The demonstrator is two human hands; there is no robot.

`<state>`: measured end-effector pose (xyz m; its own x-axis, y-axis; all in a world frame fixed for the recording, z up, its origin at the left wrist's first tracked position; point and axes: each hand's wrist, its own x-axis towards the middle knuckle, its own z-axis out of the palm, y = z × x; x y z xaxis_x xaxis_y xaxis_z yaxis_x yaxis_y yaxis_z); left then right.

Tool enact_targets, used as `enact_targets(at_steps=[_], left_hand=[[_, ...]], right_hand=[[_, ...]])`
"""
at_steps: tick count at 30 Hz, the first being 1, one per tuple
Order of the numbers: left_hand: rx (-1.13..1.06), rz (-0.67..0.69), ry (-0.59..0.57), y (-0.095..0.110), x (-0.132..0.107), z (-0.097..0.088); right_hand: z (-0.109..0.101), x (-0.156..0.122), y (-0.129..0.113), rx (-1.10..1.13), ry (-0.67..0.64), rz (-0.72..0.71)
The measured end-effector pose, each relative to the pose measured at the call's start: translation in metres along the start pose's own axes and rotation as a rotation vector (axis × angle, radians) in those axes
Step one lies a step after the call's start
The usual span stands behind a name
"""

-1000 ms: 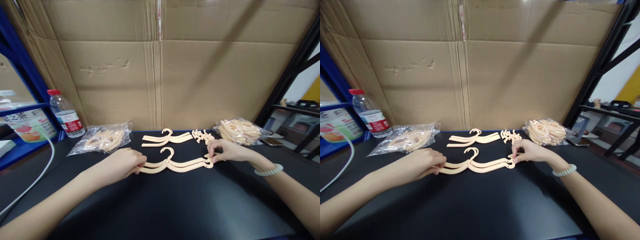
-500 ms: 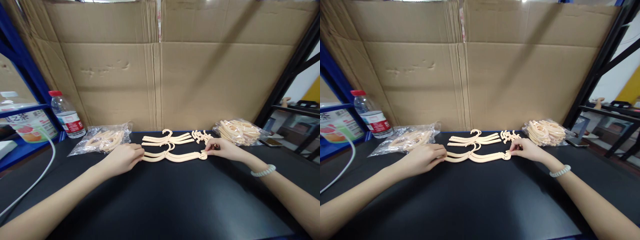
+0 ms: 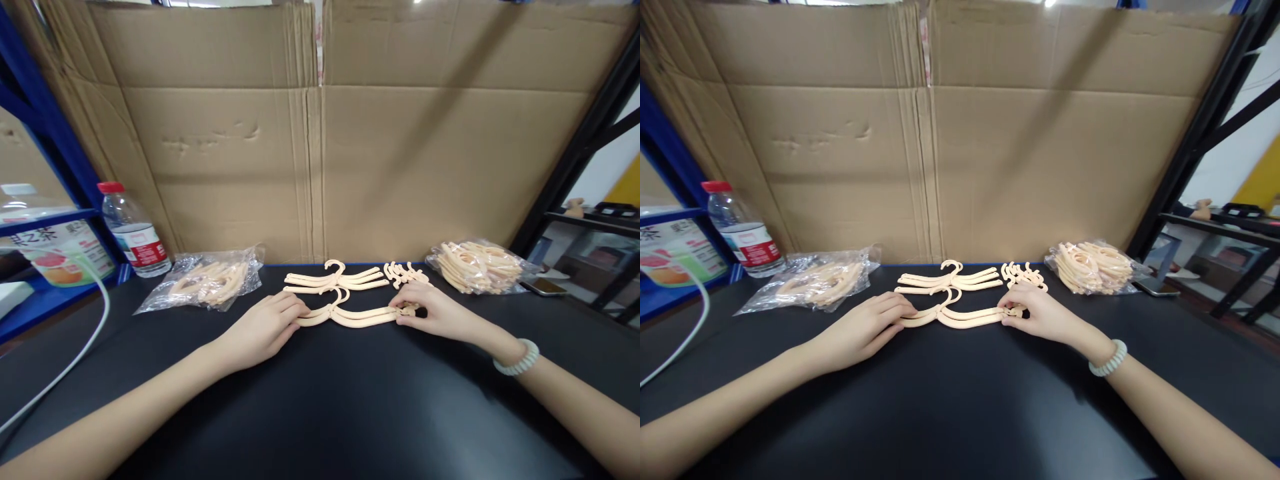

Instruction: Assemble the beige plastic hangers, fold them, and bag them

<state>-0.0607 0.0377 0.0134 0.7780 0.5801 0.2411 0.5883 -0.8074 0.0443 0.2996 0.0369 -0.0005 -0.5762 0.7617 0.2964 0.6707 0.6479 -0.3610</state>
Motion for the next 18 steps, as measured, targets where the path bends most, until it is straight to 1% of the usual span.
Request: enact_targets(at_steps=[4, 8, 10, 12, 14, 18], left_hand=[[-0.035, 0.011, 0.003, -0.001, 0.001, 0.000], [-0.060, 0.030, -0.009, 0.000, 0.002, -0.006], [-0.080, 0.034, -0.015, -0.001, 0.001, -0.009], [-0.103, 0.009, -0.001, -0.006, 0.000, -0.010], [-0.122, -0.050, 0.035, -0.014, -0.001, -0.010], [-0.168, -0.151, 0.124, -0.035, -0.004, -0.004]], right_hand=[[-0.001, 0.000, 0.000, 0.005, -0.019, 0.023], [-0.001, -0.001, 0.001, 0.015, -0.006, 0.030], [0.000, -0.001, 0.000, 0.042, 0.000, 0.028], [0.000, -0.001, 0.001, 0.106, 0.019, 0.046], [-0.001, -0.001, 0.004, 0.160, 0.097, 0.102], [-0.005, -0.002, 0.015, 0.153, 0.357, 0.322]])
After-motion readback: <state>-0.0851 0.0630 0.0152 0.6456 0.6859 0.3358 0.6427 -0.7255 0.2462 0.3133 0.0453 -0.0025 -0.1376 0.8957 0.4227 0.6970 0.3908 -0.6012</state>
